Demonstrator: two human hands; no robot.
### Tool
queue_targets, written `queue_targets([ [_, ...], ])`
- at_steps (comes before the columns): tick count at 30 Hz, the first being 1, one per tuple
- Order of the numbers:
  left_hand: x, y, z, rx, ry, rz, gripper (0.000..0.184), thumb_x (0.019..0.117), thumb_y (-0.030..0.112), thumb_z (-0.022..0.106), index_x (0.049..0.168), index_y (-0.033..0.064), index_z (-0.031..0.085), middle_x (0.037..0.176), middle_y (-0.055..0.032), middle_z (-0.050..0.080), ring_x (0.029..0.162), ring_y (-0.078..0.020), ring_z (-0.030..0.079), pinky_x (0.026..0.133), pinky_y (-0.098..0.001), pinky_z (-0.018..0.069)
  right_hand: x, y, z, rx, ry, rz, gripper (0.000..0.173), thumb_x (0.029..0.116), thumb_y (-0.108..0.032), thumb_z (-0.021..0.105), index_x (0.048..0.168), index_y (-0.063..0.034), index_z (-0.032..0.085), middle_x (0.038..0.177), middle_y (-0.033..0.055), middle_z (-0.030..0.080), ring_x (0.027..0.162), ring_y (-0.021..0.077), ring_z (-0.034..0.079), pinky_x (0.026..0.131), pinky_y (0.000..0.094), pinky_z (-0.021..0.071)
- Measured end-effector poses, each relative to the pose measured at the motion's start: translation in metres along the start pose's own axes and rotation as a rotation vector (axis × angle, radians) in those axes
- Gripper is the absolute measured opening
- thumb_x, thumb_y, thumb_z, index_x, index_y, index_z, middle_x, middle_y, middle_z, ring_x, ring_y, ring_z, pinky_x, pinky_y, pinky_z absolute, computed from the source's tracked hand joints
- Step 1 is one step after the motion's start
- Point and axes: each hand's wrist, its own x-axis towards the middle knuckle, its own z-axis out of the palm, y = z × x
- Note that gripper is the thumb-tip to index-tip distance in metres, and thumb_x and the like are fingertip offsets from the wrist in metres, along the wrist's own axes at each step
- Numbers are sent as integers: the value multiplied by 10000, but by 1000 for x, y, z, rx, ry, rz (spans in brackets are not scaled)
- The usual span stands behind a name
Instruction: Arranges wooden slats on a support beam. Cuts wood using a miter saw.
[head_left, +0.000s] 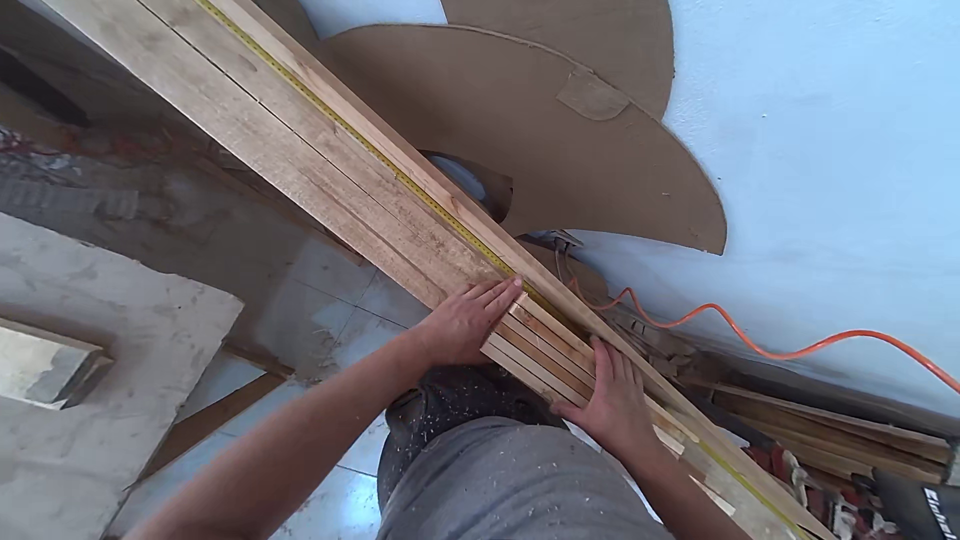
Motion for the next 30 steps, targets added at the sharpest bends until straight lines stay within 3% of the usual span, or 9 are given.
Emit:
queue_targets([
  [2,5,-2,-2,-14,-36,49,1298,658,522,919,1660,136,191,1675,-52,337,1495,-228,393,1147,-509,394,-2,-11,-5,-78,-70,45,1480,529,-949,662,1593,14,301,1514,237,508,1384,402,511,1181,613,333],
  [4,8,-2,-4,-8,-79,48,1292,651,521,929,1653,136,211,1655,-63,371,1459,-241,440,1133,-506,398,-4,-15,-3,-110,-88,74,1509,516,-877,745,1600,47,249,1536,263,473,1399,416,492,1197,608,305],
  [9,12,-5,-4,32,-78,59,1263,621,568,925,1617,103,304,1604,-93,441,1429,-259,473,1156,-471,397,-1,-17,3,-97,-48,74,1353,550,-745,810,1562,19,339,1425,247,563,1277,418,580,1098,588,437],
  [15,10,6,-1,133,-107,51,1202,687,593,869,1609,66,305,1583,-110,463,1386,-261,516,1146,-429,422,-10,-10,7,-76,-15,64,1278,537,-701,825,1539,-25,407,1412,214,588,1266,391,593,1079,566,454],
  [19,8,36,14,75,-205,-8,1189,725,553,858,1628,72,252,1617,-113,416,1422,-262,482,1160,-431,415,-38,9,8,28,-104,85,1224,603,-655,829,1560,-38,380,1460,228,549,1324,399,555,1115,577,423],
  [22,12,63,36,15,-193,-7,1209,682,498,908,1612,38,287,1580,-168,460,1420,-338,489,1164,-509,417,-58,32,5,208,-287,144,1188,674,-518,871,1601,-51,295,1554,273,427,1447,436,411,1184,632,309],
  [26,26,106,90,53,-110,73,1307,599,546,895,1599,-7,262,1508,-298,480,1355,-472,521,1078,-622,465,-110,85,11,226,-248,156,1239,636,-468,933,1615,-119,257,1530,212,460,1423,391,444,1164,613,354],
  [28,40,141,110,46,-196,38,1346,622,507,927,1614,-22,186,1518,-358,428,1345,-533,503,1057,-665,451,-139,120,14,214,-210,158,1274,598,-441,955,1614,-126,254,1532,195,460,1418,372,450,1156,596,370],
  [30,54,182,135,55,-252,-20,1343,632,472,932,1628,1,164,1539,-349,410,1329,-536,519,1023,-670,478,-172,156,20,200,-180,164,1285,593,-440,961,1613,-115,250,1535,198,454,1426,371,444,1158,581,378],
])
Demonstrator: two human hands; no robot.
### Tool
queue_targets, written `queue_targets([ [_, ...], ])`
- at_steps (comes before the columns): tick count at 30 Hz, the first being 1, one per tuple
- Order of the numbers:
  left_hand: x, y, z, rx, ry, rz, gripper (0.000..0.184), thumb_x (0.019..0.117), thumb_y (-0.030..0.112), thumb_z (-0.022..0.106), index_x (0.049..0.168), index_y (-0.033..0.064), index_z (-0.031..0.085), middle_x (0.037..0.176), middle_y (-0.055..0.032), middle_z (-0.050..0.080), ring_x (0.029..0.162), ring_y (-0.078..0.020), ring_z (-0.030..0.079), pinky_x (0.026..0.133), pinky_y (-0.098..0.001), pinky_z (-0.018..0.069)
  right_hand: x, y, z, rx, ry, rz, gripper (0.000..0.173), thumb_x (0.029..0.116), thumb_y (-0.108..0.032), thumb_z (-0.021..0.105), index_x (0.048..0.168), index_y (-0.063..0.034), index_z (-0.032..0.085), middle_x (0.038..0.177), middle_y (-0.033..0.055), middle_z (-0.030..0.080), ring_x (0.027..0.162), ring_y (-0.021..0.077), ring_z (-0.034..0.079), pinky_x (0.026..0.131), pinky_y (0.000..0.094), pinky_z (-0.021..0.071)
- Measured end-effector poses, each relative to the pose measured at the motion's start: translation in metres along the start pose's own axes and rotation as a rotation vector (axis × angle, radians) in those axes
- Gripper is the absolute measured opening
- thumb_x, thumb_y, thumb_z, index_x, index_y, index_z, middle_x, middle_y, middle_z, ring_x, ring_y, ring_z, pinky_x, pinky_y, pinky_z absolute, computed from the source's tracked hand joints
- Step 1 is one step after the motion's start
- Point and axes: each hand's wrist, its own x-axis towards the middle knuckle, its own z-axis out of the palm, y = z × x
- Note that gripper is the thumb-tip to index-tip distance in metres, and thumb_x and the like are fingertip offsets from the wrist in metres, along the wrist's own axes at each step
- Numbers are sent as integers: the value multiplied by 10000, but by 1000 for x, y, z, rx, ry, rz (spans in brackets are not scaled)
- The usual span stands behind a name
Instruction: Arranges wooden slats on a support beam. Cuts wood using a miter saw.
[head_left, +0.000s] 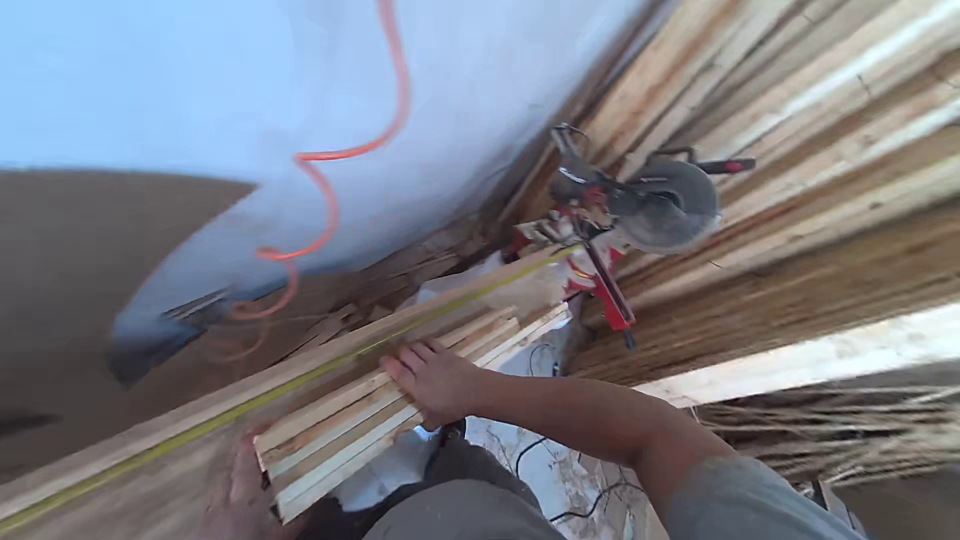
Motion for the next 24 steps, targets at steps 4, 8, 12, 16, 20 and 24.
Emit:
queue_targets([
  [4,31,83,60,110,57,60,1365,644,564,894,1628,-14,146,1460,-358,492,1135,-540,641,852,-675,541,-59,92,12,-27,50,-1,1279,604,-438,958,1612,-102,245,1529,195,458,1417,359,456,1148,555,396],
  [8,52,178,128,28,114,99,1355,611,526,929,1612,-29,205,1459,-346,502,1149,-526,643,889,-663,550,-127,183,20,-79,49,-7,1288,584,-454,964,1610,-121,260,1525,172,470,1401,349,473,1140,562,406],
  [12,81,260,200,7,97,82,1370,570,488,961,1605,-36,231,1510,-324,466,1161,-492,658,853,-641,580,-185,268,30,-89,37,23,1273,552,-406,985,1598,-139,312,1490,169,513,1362,355,512,1129,568,413],
  [16,119,332,236,-9,-55,-1,1344,628,505,951,1620,-4,202,1529,-290,460,1176,-446,664,905,-596,580,-220,341,26,-75,-20,83,1242,551,-379,982,1582,-107,346,1508,190,501,1387,373,492,1151,583,386],
  [20,167,381,262,21,-211,-31,1312,714,591,864,1646,28,132,1640,-216,342,1086,-389,715,851,-554,605,-239,408,29,-64,-17,109,1249,532,-390,978,1572,-93,352,1478,203,525,1377,377,507,1156,578,391],
  [24,205,422,290,59,-303,-91,1317,758,622,817,1658,61,38,1679,-196,261,1070,-358,718,863,-523,599,-244,470,32,-135,-22,77,1288,510,-458,973,1570,-80,345,1475,214,525,1366,386,517,1137,569,410],
])
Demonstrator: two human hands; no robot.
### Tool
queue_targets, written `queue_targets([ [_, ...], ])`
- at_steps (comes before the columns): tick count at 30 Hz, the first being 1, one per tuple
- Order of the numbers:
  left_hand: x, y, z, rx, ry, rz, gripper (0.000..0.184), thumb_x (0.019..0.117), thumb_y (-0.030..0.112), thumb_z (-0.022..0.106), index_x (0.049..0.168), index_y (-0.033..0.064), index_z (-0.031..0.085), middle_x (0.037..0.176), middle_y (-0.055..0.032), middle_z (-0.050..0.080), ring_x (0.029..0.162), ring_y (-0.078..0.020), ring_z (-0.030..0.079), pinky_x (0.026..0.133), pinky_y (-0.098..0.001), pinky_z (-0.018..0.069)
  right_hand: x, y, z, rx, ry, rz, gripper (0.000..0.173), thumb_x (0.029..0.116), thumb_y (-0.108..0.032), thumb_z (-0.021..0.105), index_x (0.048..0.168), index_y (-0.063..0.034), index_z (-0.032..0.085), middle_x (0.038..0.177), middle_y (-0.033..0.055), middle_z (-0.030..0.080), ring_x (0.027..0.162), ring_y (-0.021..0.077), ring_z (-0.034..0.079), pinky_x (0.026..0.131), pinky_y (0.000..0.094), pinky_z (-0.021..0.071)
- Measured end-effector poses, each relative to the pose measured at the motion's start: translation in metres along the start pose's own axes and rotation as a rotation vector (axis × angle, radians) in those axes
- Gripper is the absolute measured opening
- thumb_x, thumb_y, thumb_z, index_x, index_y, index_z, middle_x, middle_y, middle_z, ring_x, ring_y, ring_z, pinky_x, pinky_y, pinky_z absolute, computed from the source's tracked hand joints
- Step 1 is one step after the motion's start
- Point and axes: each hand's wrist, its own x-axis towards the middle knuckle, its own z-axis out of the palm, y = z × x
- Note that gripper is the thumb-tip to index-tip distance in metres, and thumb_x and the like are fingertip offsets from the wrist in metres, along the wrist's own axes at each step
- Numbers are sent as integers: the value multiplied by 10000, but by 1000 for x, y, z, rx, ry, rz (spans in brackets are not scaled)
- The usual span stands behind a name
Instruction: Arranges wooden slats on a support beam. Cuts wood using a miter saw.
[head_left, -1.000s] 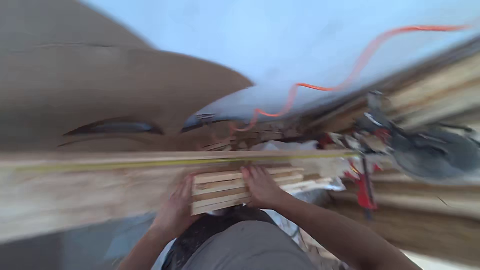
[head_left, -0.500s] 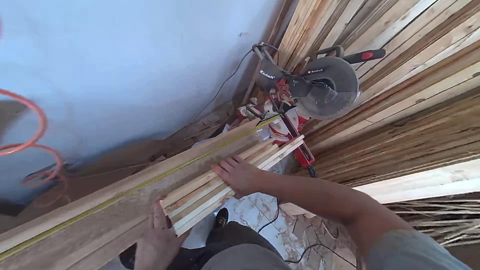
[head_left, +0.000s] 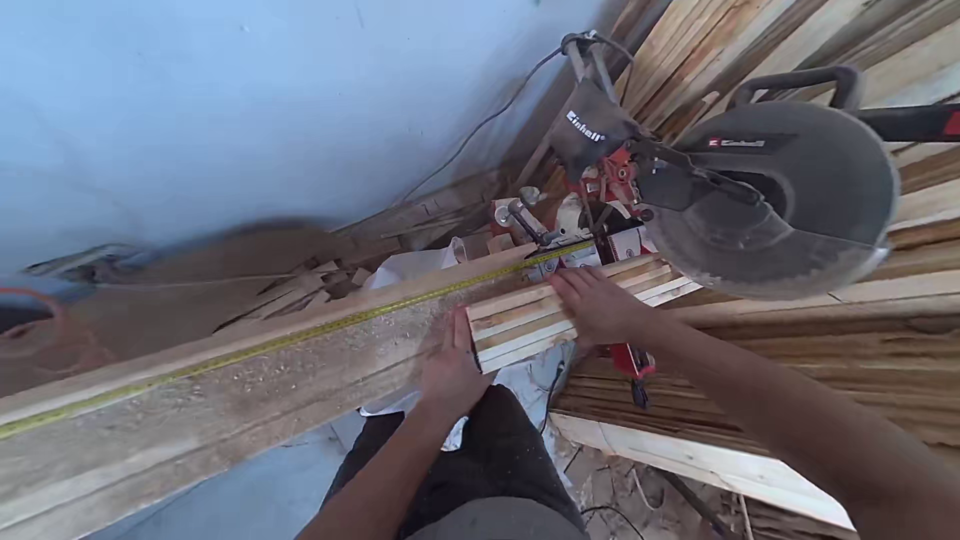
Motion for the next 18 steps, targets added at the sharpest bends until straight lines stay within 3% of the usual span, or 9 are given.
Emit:
queue_targets([
  [2,17,15,16,-7,84,30,1320,745,608,835,1657,53,58,1652,-197,322,1035,-337,730,833,-505,612,2,29,7,-33,18,-18,1287,522,-475,954,1578,-77,335,1475,204,526,1366,367,519,1152,554,398],
  [5,38,34,40,-51,277,66,1295,690,570,884,1636,25,186,1594,-181,430,995,-308,746,795,-485,622,10,68,15,-50,20,-49,1275,542,-479,957,1580,-90,328,1480,170,528,1372,330,516,1177,520,374],
  [8,53,51,54,-50,342,58,1260,685,575,880,1625,26,246,1592,-166,447,985,-298,751,780,-483,624,11,93,29,-46,34,-42,1266,535,-475,959,1576,-104,342,1481,163,529,1372,332,517,1167,528,390],
  [12,59,64,63,-115,372,31,1234,722,493,889,1649,67,195,1631,-195,366,1068,-308,728,784,-486,625,10,104,36,-26,36,-2,1261,523,-498,960,1556,-86,366,1480,176,522,1380,339,506,1181,520,372],
  [14,60,61,75,-203,479,42,1145,715,426,918,1614,65,308,1620,-196,371,1127,-322,705,790,-500,634,11,104,33,-29,23,33,1267,542,-558,947,1561,-84,361,1495,167,507,1385,340,495,1190,511,362],
  [16,62,52,89,-236,612,118,982,699,415,930,1495,28,505,1553,-183,480,1182,-313,685,826,-493,632,11,103,32,-31,29,42,1273,541,-575,950,1558,-79,365,1488,173,510,1378,354,497,1179,507,378],
  [18,65,42,99,-218,703,216,913,711,461,914,1432,15,576,1510,-172,536,1211,-286,676,839,-468,631,9,104,32,-37,43,22,1269,554,-608,931,1554,-65,369,1483,181,513,1381,359,493,1181,497,379],
])
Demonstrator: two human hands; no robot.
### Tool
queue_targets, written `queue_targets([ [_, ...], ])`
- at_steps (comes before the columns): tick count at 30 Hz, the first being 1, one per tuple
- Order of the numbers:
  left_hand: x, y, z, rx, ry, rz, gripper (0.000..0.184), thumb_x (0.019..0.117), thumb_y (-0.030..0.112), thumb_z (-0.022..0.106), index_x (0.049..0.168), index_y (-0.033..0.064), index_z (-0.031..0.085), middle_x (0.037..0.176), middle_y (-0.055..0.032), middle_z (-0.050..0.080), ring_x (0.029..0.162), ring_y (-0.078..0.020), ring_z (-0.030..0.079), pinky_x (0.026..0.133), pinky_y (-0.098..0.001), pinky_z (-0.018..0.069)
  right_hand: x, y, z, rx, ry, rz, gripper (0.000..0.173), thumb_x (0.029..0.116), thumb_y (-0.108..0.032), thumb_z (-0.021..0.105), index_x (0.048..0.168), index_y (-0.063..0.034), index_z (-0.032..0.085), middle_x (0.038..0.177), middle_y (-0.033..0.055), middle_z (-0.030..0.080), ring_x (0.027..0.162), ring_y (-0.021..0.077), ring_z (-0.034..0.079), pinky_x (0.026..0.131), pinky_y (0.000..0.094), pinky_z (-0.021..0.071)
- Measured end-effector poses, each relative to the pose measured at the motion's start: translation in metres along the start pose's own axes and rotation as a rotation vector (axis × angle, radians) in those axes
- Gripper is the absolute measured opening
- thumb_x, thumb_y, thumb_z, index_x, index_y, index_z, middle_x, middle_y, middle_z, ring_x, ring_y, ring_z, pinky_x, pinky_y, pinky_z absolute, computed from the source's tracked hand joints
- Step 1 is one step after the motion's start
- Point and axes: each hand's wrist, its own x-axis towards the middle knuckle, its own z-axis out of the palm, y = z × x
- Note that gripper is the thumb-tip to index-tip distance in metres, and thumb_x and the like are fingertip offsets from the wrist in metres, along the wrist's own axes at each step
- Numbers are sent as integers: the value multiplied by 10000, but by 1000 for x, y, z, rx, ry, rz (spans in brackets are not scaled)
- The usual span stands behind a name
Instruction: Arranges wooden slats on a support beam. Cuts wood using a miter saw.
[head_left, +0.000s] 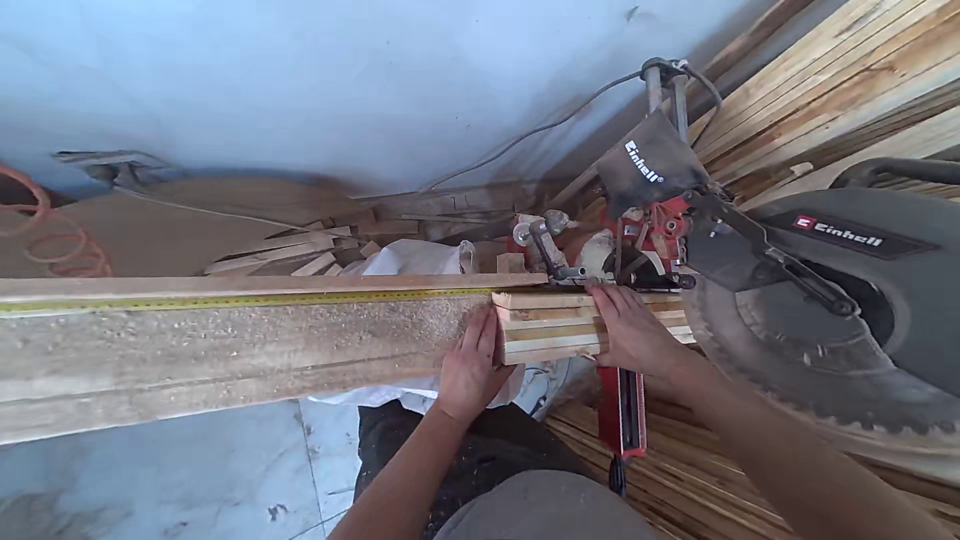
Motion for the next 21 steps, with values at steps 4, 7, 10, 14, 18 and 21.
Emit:
queue_targets([
  [4,-5,-12,-2,-87,45,102,916,761,503,881,1462,21,541,1518,-177,523,1256,-265,652,896,-441,626,-5,-2,-2,-11,40,-24,1296,524,-618,925,1555,-65,370,1472,176,523,1380,352,493,1186,485,378],
  [7,-5,-11,-2,-106,39,81,885,795,461,870,1474,10,526,1523,-184,514,1221,-274,671,869,-445,630,-3,-4,-4,-27,32,-32,1273,558,-621,913,1548,-38,364,1464,200,525,1382,370,492,1187,492,374],
  [10,-2,-8,-1,-80,45,42,852,821,469,848,1465,7,535,1529,-175,515,1228,-266,669,885,-445,624,4,-5,-2,-38,21,-10,1279,552,-623,902,1548,-42,349,1468,192,520,1394,368,475,1202,487,353],
  [14,-1,-7,0,-49,57,61,835,830,470,837,1453,-5,547,1515,-178,532,1252,-265,656,922,-448,611,4,-5,-1,-61,49,-31,1305,536,-621,914,1537,-10,341,1453,199,534,1388,351,500,1259,514,247],
  [18,-2,-7,0,-32,28,57,844,826,430,846,1464,-23,529,1531,-188,514,1258,-279,651,923,-461,605,6,-6,-1,-55,64,-42,1314,524,-609,929,1531,4,348,1441,214,541,1380,354,510,1277,541,182],
  [21,0,-4,-2,-9,4,26,841,812,428,858,1449,-21,543,1531,-177,516,1231,-270,666,912,-451,608,6,-7,1,-80,58,-32,1323,539,-608,925,1545,1,319,1471,213,513,1405,358,482,1275,538,186],
])
